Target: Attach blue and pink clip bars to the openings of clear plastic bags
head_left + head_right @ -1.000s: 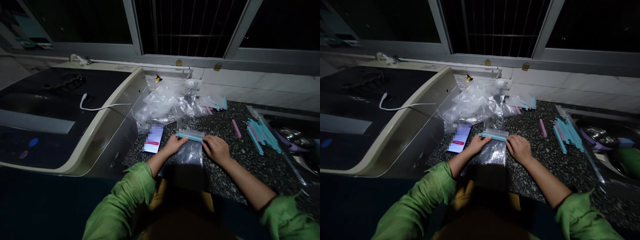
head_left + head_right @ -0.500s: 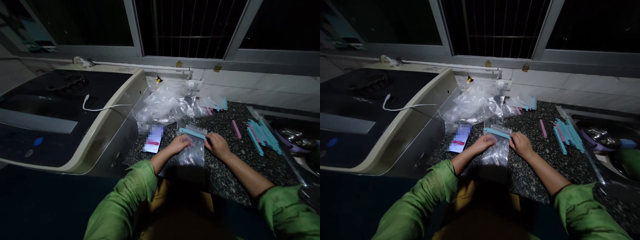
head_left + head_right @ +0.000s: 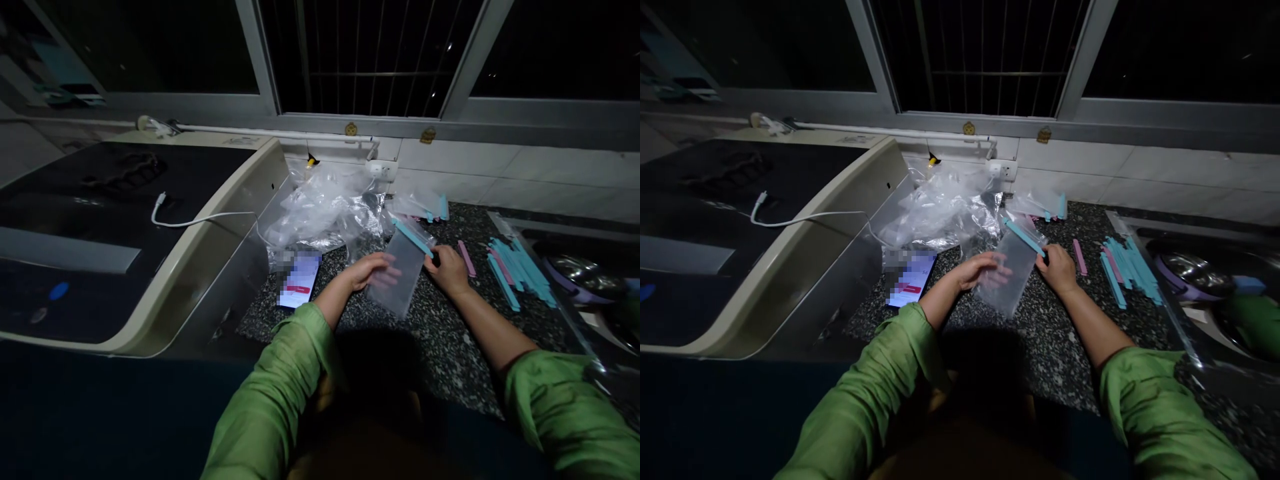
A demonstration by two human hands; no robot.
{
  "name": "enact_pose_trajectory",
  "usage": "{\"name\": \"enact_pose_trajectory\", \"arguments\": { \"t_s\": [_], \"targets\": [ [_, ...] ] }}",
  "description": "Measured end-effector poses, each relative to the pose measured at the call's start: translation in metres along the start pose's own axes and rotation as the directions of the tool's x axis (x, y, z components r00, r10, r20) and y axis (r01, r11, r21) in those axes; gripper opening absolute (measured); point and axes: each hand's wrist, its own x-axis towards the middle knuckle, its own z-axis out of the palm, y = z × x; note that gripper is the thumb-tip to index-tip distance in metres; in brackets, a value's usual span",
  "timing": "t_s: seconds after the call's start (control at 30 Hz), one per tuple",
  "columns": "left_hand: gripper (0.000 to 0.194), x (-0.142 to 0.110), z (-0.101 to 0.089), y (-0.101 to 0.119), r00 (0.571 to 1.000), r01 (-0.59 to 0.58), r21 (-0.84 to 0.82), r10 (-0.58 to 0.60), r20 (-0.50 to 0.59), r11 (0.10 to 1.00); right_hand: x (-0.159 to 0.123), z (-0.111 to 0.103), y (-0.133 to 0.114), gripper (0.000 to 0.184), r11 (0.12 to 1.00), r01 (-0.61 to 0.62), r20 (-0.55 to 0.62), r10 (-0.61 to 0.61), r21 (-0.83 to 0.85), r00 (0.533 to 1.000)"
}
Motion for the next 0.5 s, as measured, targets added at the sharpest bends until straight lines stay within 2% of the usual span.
{"name": "enact_pose_trajectory", "arguments": {
  "t_s": [0.13,0.27,0.4,0.5],
  "targets": [
    [0.033,0.009,0.005,0.002,0.989,-0.108,-0.098,0.098,-0.106,0.989,0.007,0.006,0.013,0.01,0.99,-0.139,-0.022,0.139,-0.007,0.99],
    [0.036,0.019,0.012,-0.001,0.951,-0.226,-0.177,0.178,-0.254,0.958,0.014,0.01,0.025,0.012,0.97,-0.242,-0.034,0.241,-0.008,0.97],
    [0.027,0.032,0.017,-0.004,0.871,-0.372,-0.227,0.253,-0.421,0.9,0.02,0.014,0.032,0.013,0.94,-0.34,-0.054,0.34,0.011,0.939],
    [0.024,0.045,0.023,-0.008,0.797,-0.424,-0.171,0.277,-0.536,0.889,0.025,0.017,0.033,0.012,0.914,-0.404,-0.072,0.405,0.028,0.911]
  ]
}}
